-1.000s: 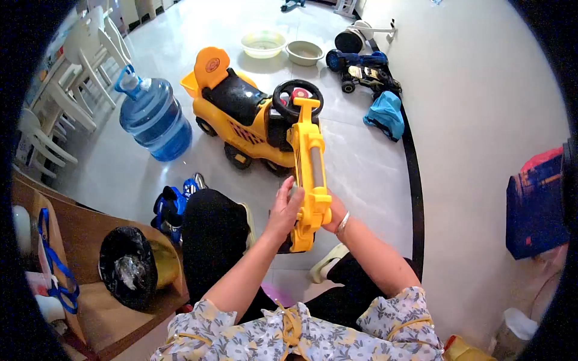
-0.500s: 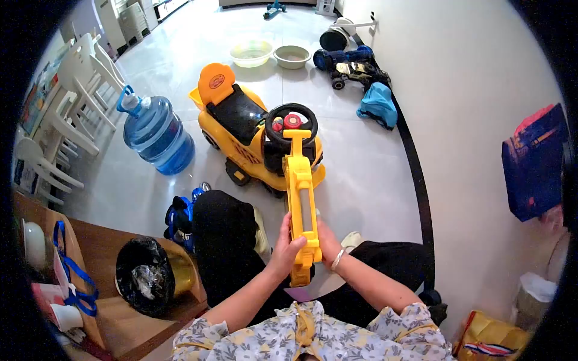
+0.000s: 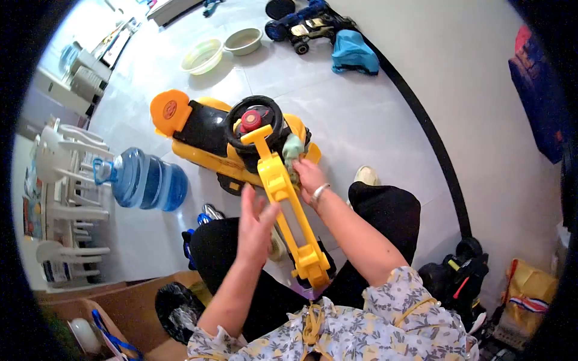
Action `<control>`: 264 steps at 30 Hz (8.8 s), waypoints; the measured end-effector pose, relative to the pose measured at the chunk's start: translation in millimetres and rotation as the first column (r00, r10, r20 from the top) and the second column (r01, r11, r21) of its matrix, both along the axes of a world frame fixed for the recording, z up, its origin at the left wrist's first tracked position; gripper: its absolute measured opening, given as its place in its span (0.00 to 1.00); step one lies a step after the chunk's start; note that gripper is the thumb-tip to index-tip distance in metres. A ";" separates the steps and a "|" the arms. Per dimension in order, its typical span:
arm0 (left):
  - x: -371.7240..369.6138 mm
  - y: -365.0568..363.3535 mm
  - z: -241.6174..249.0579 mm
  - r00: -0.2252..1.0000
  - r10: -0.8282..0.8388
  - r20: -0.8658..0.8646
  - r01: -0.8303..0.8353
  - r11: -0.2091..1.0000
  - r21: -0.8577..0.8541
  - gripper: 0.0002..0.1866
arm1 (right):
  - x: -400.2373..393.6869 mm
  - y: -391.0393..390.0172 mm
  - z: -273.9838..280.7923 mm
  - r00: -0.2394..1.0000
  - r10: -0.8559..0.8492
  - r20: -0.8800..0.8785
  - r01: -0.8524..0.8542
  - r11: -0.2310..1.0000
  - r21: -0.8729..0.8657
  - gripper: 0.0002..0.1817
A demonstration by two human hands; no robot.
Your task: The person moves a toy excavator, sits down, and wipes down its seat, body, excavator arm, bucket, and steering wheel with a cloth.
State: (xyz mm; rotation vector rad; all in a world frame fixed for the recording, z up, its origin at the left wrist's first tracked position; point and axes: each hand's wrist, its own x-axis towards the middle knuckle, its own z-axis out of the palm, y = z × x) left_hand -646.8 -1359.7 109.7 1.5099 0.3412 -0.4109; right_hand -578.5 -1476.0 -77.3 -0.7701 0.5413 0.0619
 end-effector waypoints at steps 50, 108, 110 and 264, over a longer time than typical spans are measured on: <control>155.5 16.2 -16.0 0.691 -0.722 0.045 0.314 0.355 0.881 0.36 | 36.5 1.2 -36.1 0.959 0.102 0.266 0.270 -0.028 -0.962 0.15; 151.6 5.0 -4.8 0.744 -0.668 0.008 0.307 0.352 0.884 0.31 | 29.7 -18.6 -143.8 1.000 0.008 -0.001 -0.005 0.445 -0.895 0.11; 149.8 5.6 -3.5 0.739 -0.673 0.028 0.307 0.373 0.876 0.31 | 74.2 -41.7 -99.2 0.980 -0.150 -0.131 -0.043 0.482 -0.875 0.24; 133.0 3.2 12.5 0.842 -0.539 0.027 0.263 0.453 0.852 0.25 | 92.9 -32.2 -191.4 0.970 -0.063 -0.236 -0.219 0.205 -0.954 0.12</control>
